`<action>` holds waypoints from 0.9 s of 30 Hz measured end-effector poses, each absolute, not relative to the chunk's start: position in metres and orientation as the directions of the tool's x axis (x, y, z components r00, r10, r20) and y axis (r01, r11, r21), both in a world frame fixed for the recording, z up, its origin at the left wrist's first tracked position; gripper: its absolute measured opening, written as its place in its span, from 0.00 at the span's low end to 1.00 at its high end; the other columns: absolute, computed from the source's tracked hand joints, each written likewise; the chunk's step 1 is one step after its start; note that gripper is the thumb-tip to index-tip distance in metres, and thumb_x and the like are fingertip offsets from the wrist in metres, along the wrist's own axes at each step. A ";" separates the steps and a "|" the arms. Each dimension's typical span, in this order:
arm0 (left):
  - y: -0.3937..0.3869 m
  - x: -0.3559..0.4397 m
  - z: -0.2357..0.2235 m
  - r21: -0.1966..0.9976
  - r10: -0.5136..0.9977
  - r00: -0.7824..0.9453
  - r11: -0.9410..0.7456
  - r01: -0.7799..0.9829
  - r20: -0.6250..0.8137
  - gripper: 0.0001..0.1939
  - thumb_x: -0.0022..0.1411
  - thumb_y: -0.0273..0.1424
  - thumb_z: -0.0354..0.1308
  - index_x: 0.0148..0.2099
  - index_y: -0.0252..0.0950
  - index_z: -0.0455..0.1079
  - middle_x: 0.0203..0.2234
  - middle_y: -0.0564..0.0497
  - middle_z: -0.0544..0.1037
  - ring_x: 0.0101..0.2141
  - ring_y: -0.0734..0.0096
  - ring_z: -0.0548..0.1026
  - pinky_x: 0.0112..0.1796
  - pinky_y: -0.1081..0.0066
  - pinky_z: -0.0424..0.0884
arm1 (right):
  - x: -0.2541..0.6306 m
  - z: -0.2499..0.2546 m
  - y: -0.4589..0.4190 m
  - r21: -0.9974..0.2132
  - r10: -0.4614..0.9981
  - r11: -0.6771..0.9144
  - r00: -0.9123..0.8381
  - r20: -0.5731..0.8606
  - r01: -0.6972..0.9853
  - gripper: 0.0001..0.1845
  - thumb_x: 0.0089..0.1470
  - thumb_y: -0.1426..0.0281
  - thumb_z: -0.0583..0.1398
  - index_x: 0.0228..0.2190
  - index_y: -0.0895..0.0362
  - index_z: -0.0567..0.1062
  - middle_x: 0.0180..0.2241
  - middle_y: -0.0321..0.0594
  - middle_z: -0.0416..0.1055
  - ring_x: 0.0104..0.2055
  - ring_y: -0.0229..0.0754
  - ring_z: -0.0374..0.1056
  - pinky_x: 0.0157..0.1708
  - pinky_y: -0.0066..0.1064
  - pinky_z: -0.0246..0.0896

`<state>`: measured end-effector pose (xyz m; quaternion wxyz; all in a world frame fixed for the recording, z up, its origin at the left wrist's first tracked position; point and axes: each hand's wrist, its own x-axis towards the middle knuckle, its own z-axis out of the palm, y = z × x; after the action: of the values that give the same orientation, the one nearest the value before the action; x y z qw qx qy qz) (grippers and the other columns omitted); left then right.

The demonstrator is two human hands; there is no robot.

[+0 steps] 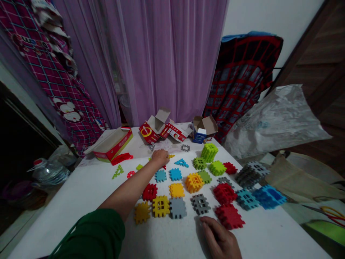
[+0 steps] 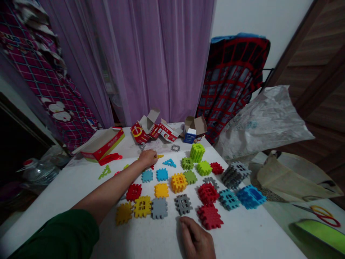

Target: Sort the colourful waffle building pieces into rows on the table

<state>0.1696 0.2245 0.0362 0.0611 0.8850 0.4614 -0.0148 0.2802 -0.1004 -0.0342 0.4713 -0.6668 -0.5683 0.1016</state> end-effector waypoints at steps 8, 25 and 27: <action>0.239 0.166 0.036 0.212 0.827 0.554 -0.527 0.823 -0.095 0.15 0.64 0.35 0.51 0.46 0.43 0.77 0.43 0.52 0.82 0.42 0.67 0.78 0.37 0.73 0.69 | 0.269 -0.038 -0.101 -0.812 0.800 0.036 0.470 0.372 0.582 0.18 0.60 0.56 0.57 0.33 0.54 0.81 0.29 0.39 0.80 0.29 0.40 0.77 0.32 0.20 0.70; 0.269 0.159 0.017 0.168 0.562 0.827 -0.812 0.559 -0.035 0.19 0.60 0.21 0.55 0.46 0.47 0.80 0.44 0.50 0.80 0.48 0.65 0.74 0.50 0.71 0.66 | 0.265 -0.041 -0.100 -0.840 0.796 0.041 0.491 0.355 0.540 0.17 0.60 0.55 0.57 0.33 0.53 0.80 0.29 0.38 0.80 0.28 0.39 0.76 0.31 0.20 0.69; 0.275 0.157 0.012 0.157 0.529 0.849 -0.836 0.525 -0.022 0.20 0.61 0.22 0.55 0.48 0.48 0.79 0.43 0.50 0.80 0.46 0.66 0.74 0.49 0.71 0.67 | 0.265 -0.042 -0.100 -0.840 0.789 0.036 0.501 0.357 0.542 0.18 0.60 0.54 0.56 0.33 0.52 0.80 0.28 0.38 0.79 0.29 0.39 0.76 0.31 0.20 0.69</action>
<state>0.1571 0.2747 0.0124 0.0789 0.9581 0.2750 0.0110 0.2646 -0.0997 -0.0422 0.5310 -0.6843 -0.4860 0.1164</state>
